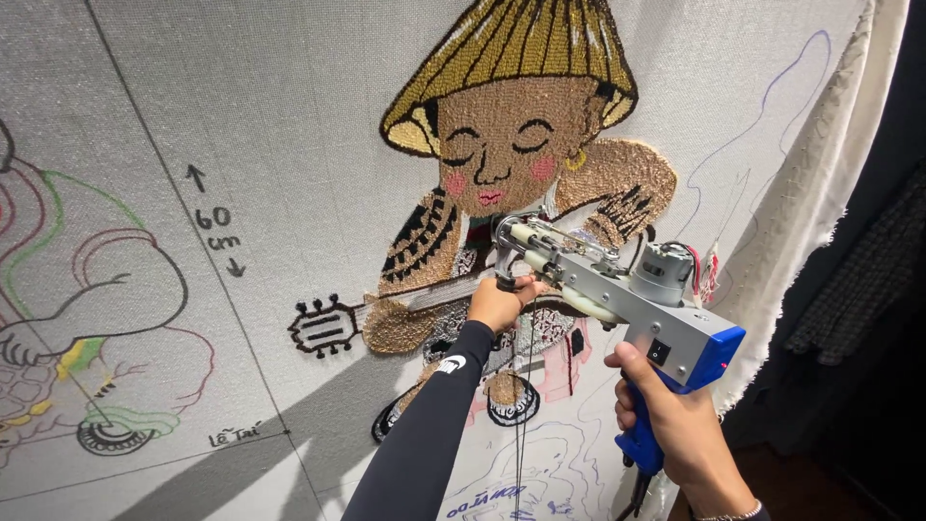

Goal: The person uses a tufting gun to apply yarn to a fabric canvas, following a pre-drawn character outline. They periodically stop to pull away loose threads by hand before resuming the tufting process.

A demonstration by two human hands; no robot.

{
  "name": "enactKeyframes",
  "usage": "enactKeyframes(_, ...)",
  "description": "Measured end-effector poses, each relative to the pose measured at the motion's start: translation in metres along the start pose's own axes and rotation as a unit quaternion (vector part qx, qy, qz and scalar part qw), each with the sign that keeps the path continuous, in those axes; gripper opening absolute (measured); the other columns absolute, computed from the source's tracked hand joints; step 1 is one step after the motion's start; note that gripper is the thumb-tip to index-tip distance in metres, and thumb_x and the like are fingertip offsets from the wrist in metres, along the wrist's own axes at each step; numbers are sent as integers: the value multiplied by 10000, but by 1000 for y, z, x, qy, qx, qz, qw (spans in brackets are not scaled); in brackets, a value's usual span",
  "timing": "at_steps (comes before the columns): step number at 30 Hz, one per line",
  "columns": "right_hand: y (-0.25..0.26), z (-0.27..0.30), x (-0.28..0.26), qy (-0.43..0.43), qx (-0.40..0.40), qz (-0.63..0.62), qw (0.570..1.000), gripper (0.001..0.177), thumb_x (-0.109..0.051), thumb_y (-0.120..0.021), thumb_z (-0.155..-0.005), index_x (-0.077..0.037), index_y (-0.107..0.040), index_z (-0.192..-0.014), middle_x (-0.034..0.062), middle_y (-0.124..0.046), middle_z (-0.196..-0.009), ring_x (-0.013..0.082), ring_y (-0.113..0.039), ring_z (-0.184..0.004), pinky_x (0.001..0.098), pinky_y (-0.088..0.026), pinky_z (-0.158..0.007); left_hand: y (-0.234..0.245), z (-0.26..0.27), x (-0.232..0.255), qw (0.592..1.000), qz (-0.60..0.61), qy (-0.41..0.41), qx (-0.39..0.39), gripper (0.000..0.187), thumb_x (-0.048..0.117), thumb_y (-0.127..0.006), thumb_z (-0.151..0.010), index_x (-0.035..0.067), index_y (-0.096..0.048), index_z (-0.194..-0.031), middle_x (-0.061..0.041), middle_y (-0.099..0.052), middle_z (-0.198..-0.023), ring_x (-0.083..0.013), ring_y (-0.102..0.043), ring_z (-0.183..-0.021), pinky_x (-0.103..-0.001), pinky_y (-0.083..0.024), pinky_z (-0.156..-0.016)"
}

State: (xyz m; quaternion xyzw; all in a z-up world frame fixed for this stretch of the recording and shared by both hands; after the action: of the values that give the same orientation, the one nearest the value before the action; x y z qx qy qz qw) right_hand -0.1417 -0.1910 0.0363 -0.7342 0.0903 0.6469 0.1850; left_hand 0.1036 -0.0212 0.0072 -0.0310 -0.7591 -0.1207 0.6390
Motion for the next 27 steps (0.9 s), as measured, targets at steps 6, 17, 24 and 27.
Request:
enactKeyframes(6, -1, -3, 8, -11, -14, -40, 999, 369, -319, -720, -907, 37, -621, -918, 63, -500, -597, 172, -483, -462, 318, -409, -438, 0, -4, -2, 999, -31, -4, 1, 420, 399, -817, -822, 112, -806, -1128, -101, -797, -892, -128, -603, -453, -304, -494, -441)
enactKeyframes(17, -1, -4, 9, -16, -22, -46, 999, 344, -317, -698, -906, 22, -639, -918, 69, -509, -595, 169, -483, -470, 311, -413, -448, 0, -3, 9, 999, -37, -10, -7, 440, 379, -834, -804, 123, -799, -1159, -52, -787, -843, -104, -551, -429, -301, -460, -434)
enactKeyframes(24, 1, -4, 9, -19, -24, -55, 998, 358, -314, -698, -920, 37, -629, -931, 72, -511, -599, 171, -484, -477, 310, -414, -452, -2, -4, 7, 1000, -16, -8, 2, 352, 325, -813, -825, 100, -804, -1095, -29, -771, -844, -77, -552, -442, -286, -453, -431)
enactKeyframes(27, 1, 2, 1, -18, -7, -37, 999, 387, -333, -690, -910, 50, -683, -971, 73, -500, -593, 177, -479, -471, 315, -403, -443, -6, 4, 17, 1000, -6, -24, -19, 378, 323, -830, -808, 85, -772, -1096, 26, -763, -812, -92, -500, -423, -286, -424, -421)
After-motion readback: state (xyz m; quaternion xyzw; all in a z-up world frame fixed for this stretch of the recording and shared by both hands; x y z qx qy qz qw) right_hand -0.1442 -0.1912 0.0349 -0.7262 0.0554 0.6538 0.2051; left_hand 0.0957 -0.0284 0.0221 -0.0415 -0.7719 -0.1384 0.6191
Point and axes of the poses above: each hand's wrist, its own z-axis away from the middle knuckle, its own y-axis out of the back of the hand, x = y × z, the point moved 10 cm from there along -z, towards the middle knuckle
